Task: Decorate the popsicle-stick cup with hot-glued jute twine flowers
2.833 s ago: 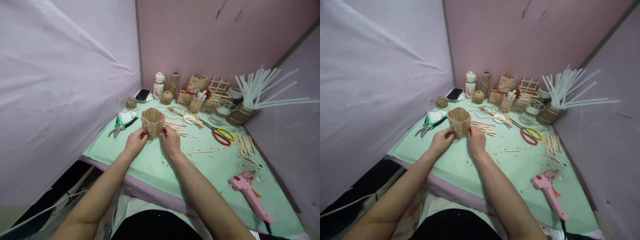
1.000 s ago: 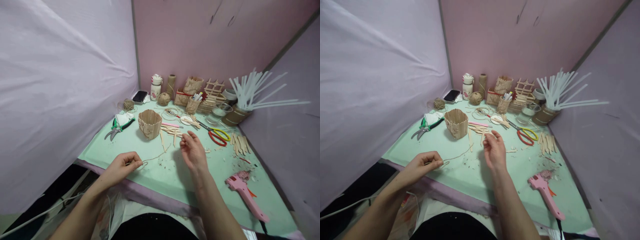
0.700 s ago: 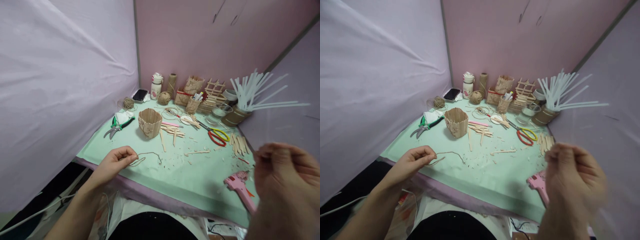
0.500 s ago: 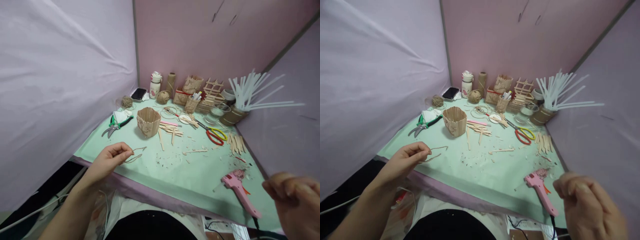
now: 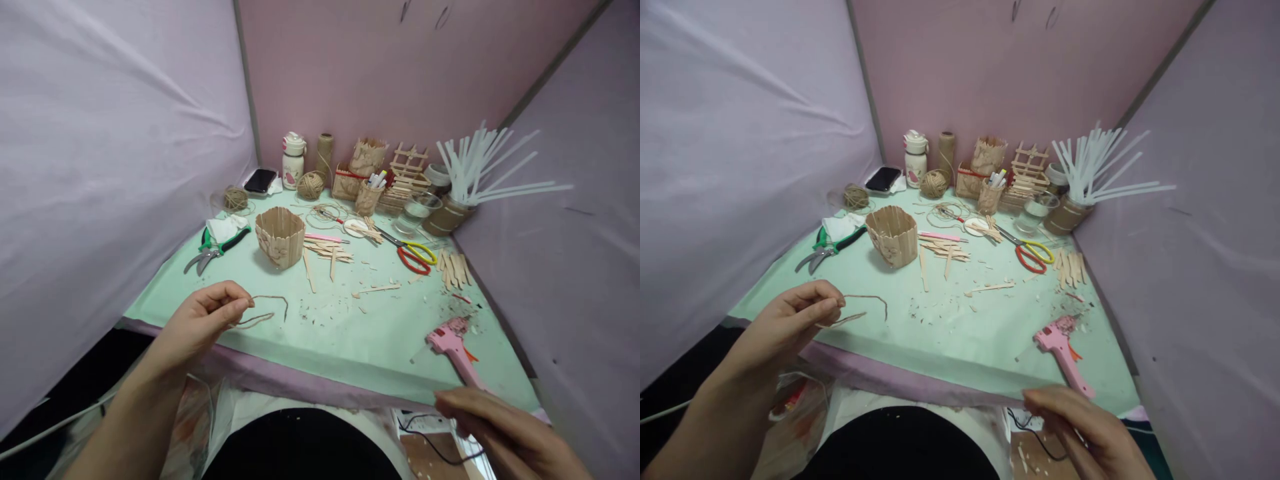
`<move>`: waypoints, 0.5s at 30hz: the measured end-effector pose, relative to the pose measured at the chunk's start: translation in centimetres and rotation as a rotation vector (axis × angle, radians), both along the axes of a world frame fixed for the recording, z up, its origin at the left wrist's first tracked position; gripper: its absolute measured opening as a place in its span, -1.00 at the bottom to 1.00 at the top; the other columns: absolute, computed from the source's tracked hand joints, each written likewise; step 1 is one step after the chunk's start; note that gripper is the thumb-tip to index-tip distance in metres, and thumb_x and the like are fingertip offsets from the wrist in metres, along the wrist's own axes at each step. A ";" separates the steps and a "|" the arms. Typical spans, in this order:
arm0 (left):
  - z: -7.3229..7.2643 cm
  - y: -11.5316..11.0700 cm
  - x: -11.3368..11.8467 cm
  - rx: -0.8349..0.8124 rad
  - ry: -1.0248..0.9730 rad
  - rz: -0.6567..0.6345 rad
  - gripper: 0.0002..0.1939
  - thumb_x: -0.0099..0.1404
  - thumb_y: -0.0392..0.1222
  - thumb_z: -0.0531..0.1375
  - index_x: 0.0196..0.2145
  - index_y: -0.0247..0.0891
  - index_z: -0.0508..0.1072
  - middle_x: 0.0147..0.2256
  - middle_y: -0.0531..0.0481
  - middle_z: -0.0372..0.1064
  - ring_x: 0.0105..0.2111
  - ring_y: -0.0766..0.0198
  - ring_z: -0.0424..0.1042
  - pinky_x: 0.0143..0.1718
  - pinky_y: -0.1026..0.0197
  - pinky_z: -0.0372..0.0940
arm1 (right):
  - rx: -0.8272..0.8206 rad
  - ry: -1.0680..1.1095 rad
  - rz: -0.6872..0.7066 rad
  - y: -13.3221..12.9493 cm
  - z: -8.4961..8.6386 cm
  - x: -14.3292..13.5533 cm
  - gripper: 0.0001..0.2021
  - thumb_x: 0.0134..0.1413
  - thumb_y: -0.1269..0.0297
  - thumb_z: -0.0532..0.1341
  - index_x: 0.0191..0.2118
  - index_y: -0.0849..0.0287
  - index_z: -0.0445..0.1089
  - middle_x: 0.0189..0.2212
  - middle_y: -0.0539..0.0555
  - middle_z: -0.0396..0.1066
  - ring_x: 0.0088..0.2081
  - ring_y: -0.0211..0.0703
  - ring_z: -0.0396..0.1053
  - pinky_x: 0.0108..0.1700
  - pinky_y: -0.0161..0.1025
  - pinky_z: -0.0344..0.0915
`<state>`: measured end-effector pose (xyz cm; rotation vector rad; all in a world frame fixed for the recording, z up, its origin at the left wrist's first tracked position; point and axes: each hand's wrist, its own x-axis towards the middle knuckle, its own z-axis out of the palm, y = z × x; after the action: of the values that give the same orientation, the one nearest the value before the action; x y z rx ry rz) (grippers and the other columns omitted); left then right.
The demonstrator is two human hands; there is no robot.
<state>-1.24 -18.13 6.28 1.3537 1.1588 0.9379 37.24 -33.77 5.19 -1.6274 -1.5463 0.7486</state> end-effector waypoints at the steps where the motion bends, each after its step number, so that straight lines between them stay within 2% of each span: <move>1: 0.2 0.0 0.2 -0.008 -0.018 0.002 -0.70 0.16 0.04 0.29 -0.47 -0.26 0.41 -0.61 0.12 0.12 -0.57 0.41 0.06 -0.54 0.31 0.01 | 0.000 0.037 0.036 0.3 0.0 -0.5 -0.81 0.13 0.11 0.22 -0.24 -0.12 0.61 -0.37 0.09 0.57 -0.40 -0.08 0.51 -0.33 -0.24 0.49; 4: 0.6 0.0 1.0 -0.042 -0.094 0.016 -0.72 0.13 0.01 0.29 -0.49 -0.26 0.40 -0.63 0.14 0.08 -0.60 0.43 0.01 -0.57 0.32 -0.02 | 0.023 0.099 0.162 1.9 -0.3 -2.3 -0.80 0.17 0.19 0.20 -0.19 -0.13 0.58 -0.46 0.05 0.50 -0.50 -0.15 0.43 -0.45 -0.27 0.40; 8: 0.7 -0.1 1.5 -0.114 -0.214 0.014 -0.71 0.12 -0.02 0.32 -0.50 -0.28 0.37 -0.64 0.18 0.01 -0.62 0.48 -0.04 -0.58 0.34 -0.06 | 0.051 0.153 0.231 4.7 -0.7 -5.9 -0.76 0.25 0.24 0.10 -0.08 -0.07 0.50 -0.47 0.01 0.37 -0.48 -0.22 0.34 -0.45 -0.32 0.29; 13: 0.7 -0.3 1.9 -0.158 -0.273 -0.003 -0.67 0.10 0.00 0.34 -0.51 -0.28 0.34 -0.64 0.19 0.01 -0.62 0.49 -0.05 -0.56 0.35 -0.07 | -0.078 0.339 0.256 9.2 -0.7 -10.8 -0.75 0.28 0.17 0.09 -0.06 0.04 0.45 -0.60 -0.10 0.14 -0.55 -0.30 0.12 -0.51 -0.36 0.12; 15: 0.6 -0.5 2.0 -0.133 -0.264 -0.003 -0.68 0.11 0.00 0.33 -0.50 -0.28 0.36 -0.65 0.18 0.02 -0.62 0.48 -0.04 -0.56 0.35 -0.07 | -0.165 0.456 0.287 11.1 -0.5 -12.5 -0.69 0.22 0.17 0.16 0.05 0.05 0.39 -0.63 -0.15 0.12 -0.57 -0.33 0.08 -0.52 -0.37 0.10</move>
<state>0.71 -18.59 6.85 1.0884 0.9979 0.9868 24.72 -22.69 4.74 -1.2384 -1.4187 1.3306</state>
